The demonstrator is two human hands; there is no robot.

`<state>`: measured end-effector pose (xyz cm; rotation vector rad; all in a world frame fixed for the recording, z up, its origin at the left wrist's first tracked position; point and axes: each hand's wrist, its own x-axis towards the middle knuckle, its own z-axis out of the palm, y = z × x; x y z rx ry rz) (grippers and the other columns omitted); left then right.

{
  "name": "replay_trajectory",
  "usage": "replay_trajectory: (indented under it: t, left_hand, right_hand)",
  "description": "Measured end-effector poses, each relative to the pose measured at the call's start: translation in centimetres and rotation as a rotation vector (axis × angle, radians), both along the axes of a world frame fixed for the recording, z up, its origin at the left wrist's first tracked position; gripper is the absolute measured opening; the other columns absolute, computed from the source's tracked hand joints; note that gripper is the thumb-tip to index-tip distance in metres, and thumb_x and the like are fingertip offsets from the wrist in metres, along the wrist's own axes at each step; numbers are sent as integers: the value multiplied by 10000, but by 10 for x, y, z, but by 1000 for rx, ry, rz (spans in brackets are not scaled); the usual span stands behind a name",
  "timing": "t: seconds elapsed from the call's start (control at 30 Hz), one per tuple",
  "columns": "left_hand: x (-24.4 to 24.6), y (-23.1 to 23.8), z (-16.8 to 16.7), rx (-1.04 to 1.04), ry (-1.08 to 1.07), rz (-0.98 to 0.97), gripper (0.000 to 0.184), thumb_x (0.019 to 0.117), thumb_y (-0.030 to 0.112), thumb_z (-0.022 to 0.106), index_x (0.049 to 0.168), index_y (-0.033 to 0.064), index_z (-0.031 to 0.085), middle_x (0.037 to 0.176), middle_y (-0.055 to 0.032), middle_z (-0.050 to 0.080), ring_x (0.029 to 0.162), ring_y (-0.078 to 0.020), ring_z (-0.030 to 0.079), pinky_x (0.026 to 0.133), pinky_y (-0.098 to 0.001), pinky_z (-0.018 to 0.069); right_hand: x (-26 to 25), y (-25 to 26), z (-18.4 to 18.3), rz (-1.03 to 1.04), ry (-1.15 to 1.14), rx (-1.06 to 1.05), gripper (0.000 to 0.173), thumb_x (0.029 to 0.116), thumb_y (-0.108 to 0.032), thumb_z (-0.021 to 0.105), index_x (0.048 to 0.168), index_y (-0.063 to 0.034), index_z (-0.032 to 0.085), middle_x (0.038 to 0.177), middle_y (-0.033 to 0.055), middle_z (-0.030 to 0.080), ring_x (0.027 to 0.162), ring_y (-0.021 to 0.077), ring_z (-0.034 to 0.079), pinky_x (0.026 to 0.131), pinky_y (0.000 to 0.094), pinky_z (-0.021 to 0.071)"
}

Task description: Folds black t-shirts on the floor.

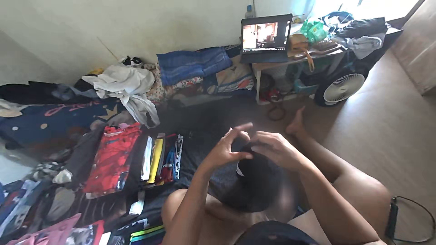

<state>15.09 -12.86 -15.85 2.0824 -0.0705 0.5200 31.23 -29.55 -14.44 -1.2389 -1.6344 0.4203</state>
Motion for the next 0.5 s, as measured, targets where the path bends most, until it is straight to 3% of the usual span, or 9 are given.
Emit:
replay_trajectory:
  t: [0.07, 0.13, 0.17, 0.3, 0.37, 0.5]
  left_hand:
    - [-8, -4, 3, 7, 24, -46, 467, 922, 344, 749, 1229, 1, 674, 1144, -13, 716, 1136, -29, 623, 1124, -334, 429]
    - [-17, -8, 2, -31, 69, -47, 297, 924, 224, 754, 1104, -6, 698, 1027, 11, 719, 981, 35, 641, 941, -198, 523]
    - [-24, -8, 2, -54, 108, -40, 263, 923, 200, 752, 1076, -8, 703, 1002, 9, 721, 951, 37, 646, 902, -188, 536]
    - [-62, 4, -5, -143, 227, -16, 207, 944, 260, 727, 1012, 65, 715, 927, 80, 694, 864, 62, 628, 796, -158, 535]
    - [-80, 8, -7, -130, 207, -8, 237, 973, 304, 699, 974, 68, 708, 931, 70, 637, 875, 51, 581, 784, -140, 497]
    - [-106, 11, 0, 93, 210, 217, 274, 986, 297, 668, 990, 33, 741, 985, -16, 664, 930, 30, 599, 840, -119, 491]
  right_hand:
    - [1, -7, 15, 16, -4, 35, 253, 1042, -158, 547, 1058, 33, 711, 959, 60, 686, 866, 9, 623, 792, 157, 525]
    - [2, -15, 26, -8, -2, 82, 229, 1034, -157, 558, 1032, 13, 712, 935, 22, 671, 847, -10, 614, 769, 143, 527]
    - [4, -19, 31, -30, 2, 113, 221, 1030, -164, 565, 1022, -1, 713, 930, 4, 667, 841, -18, 610, 757, 138, 526]
    - [16, -35, 41, -76, 14, 208, 203, 1043, -207, 568, 1060, -56, 704, 965, -35, 658, 872, -20, 613, 767, 141, 536]
    - [22, -41, 39, -86, 21, 225, 193, 1044, -216, 574, 1072, -78, 706, 982, -44, 660, 890, -15, 621, 773, 142, 543]
    - [29, -50, 29, -150, -12, 200, 205, 1042, -240, 587, 1078, -87, 719, 1011, -35, 685, 940, -7, 647, 809, 149, 559]
